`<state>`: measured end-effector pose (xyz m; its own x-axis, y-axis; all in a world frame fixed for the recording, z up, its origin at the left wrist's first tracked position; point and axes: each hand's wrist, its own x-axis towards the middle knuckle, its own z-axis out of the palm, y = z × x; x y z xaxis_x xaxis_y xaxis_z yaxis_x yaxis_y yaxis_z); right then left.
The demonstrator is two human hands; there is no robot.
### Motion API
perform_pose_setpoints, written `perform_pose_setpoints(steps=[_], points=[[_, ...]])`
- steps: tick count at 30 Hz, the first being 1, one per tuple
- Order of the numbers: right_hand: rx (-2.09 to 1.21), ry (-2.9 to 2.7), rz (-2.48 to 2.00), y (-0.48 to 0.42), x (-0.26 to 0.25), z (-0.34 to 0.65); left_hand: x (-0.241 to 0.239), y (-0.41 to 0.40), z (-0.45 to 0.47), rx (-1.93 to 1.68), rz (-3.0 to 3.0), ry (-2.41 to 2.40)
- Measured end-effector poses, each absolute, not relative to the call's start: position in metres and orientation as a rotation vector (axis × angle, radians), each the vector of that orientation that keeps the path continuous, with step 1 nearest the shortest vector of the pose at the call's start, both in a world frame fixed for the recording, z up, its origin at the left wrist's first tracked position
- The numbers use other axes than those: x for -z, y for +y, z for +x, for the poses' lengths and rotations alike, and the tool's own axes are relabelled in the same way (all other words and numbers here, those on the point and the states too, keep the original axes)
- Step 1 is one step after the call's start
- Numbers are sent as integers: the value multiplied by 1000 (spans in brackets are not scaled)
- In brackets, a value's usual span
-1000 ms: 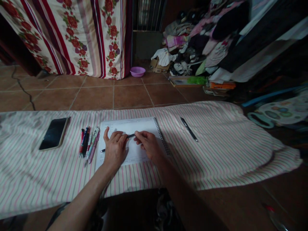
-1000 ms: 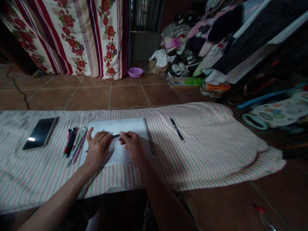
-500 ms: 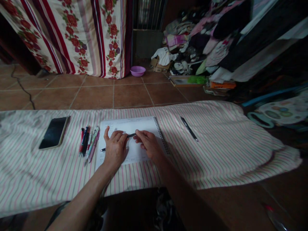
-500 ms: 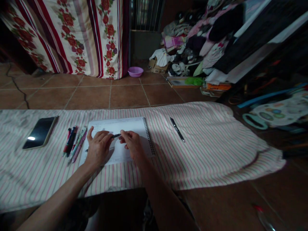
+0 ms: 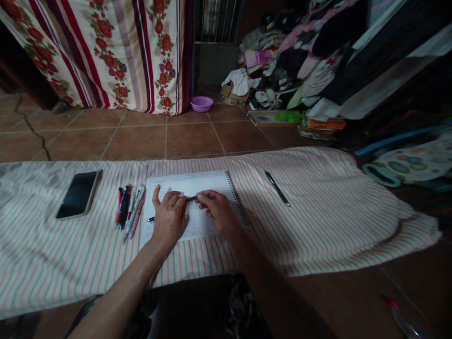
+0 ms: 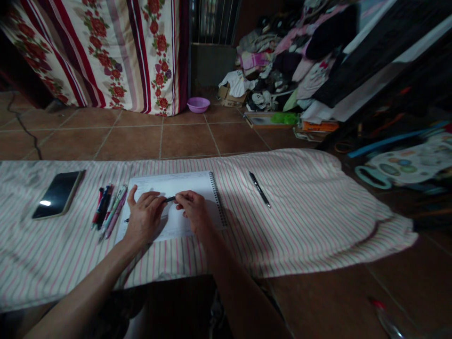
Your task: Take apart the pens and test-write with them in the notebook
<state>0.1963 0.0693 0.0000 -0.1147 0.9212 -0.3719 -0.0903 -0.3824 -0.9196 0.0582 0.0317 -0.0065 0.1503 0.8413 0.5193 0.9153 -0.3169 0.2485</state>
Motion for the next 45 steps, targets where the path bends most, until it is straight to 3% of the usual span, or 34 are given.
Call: perform_pose_setpoints(steps=[45], points=[[-1589, -968, -1408, 72, 8, 204, 7, 33, 58, 829, -2297, -1768]])
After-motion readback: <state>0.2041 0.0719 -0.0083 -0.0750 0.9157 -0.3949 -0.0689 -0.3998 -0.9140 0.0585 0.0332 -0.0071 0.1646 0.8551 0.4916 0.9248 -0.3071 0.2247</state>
